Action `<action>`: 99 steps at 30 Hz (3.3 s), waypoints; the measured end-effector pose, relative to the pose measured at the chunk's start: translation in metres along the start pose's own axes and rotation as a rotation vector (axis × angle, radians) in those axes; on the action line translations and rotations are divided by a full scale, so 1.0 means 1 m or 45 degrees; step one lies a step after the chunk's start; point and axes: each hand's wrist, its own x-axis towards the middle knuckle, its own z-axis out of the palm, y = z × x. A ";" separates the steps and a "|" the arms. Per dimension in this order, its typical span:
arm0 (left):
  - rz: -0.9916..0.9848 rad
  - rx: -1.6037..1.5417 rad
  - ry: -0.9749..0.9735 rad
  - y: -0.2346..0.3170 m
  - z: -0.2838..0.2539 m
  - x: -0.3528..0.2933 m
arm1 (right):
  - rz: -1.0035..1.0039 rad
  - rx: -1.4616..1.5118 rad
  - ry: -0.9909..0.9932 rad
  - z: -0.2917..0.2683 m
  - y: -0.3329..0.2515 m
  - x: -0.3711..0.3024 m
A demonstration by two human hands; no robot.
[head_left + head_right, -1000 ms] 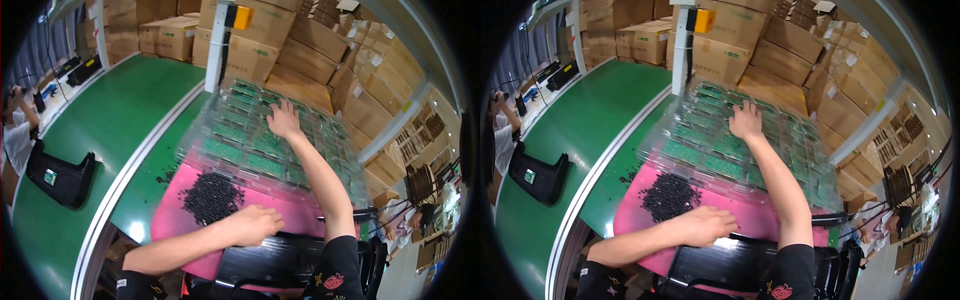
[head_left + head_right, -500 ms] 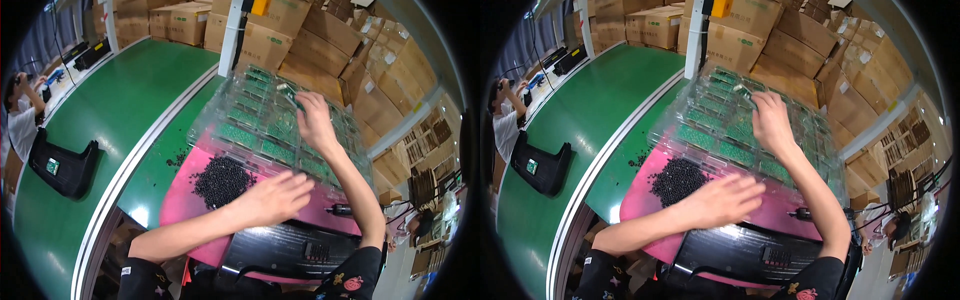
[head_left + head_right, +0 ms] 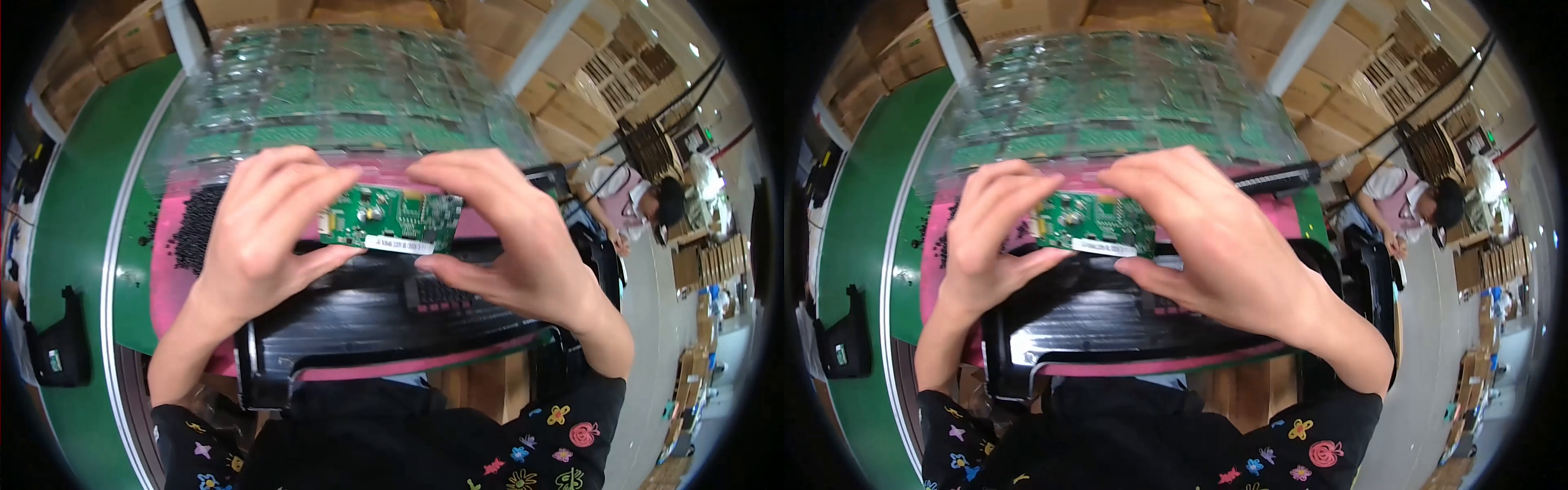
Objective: Assembling circuit boards into plastic housings and securing them with screws using an electric screwdriver.
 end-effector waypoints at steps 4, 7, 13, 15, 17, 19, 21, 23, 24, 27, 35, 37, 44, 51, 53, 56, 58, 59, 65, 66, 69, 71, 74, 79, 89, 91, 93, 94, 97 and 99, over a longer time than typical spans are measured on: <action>-0.022 -0.178 -0.027 0.015 0.013 0.012 | 0.010 -0.294 0.088 -0.014 0.006 -0.038; 0.047 -0.391 -0.159 0.023 0.026 0.022 | 0.157 -0.354 0.217 -0.018 0.004 -0.070; -0.201 -0.689 -0.533 0.042 0.050 0.011 | 0.497 -0.052 0.242 0.003 0.011 -0.120; -0.292 -0.660 -0.729 0.048 0.057 0.004 | 0.591 0.107 0.200 0.015 0.018 -0.131; -0.321 -0.612 -0.897 0.048 0.066 -0.002 | 0.632 0.172 0.151 0.026 0.029 -0.140; -0.280 -0.576 -0.952 0.047 0.072 -0.004 | 0.676 0.211 0.096 0.033 0.037 -0.147; -0.236 -0.489 -0.946 0.048 0.075 -0.007 | 0.673 0.220 0.085 0.040 0.043 -0.149; -0.235 -0.471 -0.954 0.047 0.078 -0.008 | 0.690 0.236 0.077 0.043 0.046 -0.150; -0.228 -0.454 -0.958 0.047 0.079 -0.007 | 0.700 0.239 0.079 0.043 0.046 -0.151; -0.229 -0.469 -0.964 0.047 0.080 -0.007 | 0.669 0.235 0.014 0.042 0.046 -0.151; -0.235 -0.467 -0.998 0.046 0.078 -0.007 | 0.686 0.201 -0.012 0.041 0.044 -0.148; -0.223 -0.462 -1.004 0.044 0.076 -0.008 | 0.697 0.186 -0.003 0.043 0.043 -0.147; -0.194 -0.546 -1.114 0.036 0.065 -0.005 | 0.804 -0.037 -0.007 0.013 0.022 -0.136; -0.189 -0.563 -1.151 0.032 0.062 -0.011 | 1.105 -0.577 0.134 -0.046 0.106 -0.126; -0.166 -0.574 -1.130 0.033 0.064 -0.013 | 1.290 0.439 0.515 -0.044 0.138 -0.123; -0.175 -0.551 -1.083 0.030 0.064 -0.018 | 1.296 0.620 1.037 -0.018 0.125 -0.076; -0.160 -0.547 -1.065 0.030 0.063 -0.020 | 0.861 0.398 1.281 0.000 0.140 -0.068; -0.173 -0.542 -1.045 0.030 0.062 -0.020 | 0.618 0.439 1.365 0.013 0.129 -0.050; -0.272 -0.525 -0.885 0.033 0.057 -0.019 | 0.610 1.139 0.937 0.049 0.097 -0.012; -0.357 -0.519 -0.888 0.034 0.056 -0.016 | 0.521 1.124 1.009 0.048 0.094 -0.010; -0.365 -0.521 -0.594 0.035 0.056 -0.012 | 0.419 1.391 1.239 0.032 0.066 -0.008; -0.358 -0.543 -0.396 0.036 0.053 -0.004 | 0.489 1.502 1.190 0.015 0.039 -0.014; -0.206 -0.804 -0.374 0.037 0.057 -0.006 | 0.351 1.818 1.054 0.012 0.006 -0.017; 0.079 -0.804 -0.536 0.034 0.060 -0.009 | 0.270 1.745 0.915 0.015 -0.013 -0.029; 0.146 -0.670 -0.571 0.038 0.052 -0.004 | 0.410 1.547 0.628 0.007 -0.018 -0.052; 0.162 -0.598 -0.650 0.039 0.049 -0.003 | 0.530 1.446 0.539 0.002 -0.021 -0.056; 0.133 -0.565 -0.602 0.042 0.049 -0.003 | 0.095 1.750 0.691 0.022 -0.008 -0.055; 0.128 -0.560 -0.603 0.042 0.052 -0.003 | 0.103 1.728 0.770 0.019 -0.012 -0.057; -0.041 -0.878 -0.383 0.044 0.053 -0.004 | -0.109 1.674 0.746 0.009 -0.010 -0.061; -0.090 -0.935 -0.376 0.045 0.054 -0.005 | -0.065 1.593 0.867 0.005 -0.021 -0.062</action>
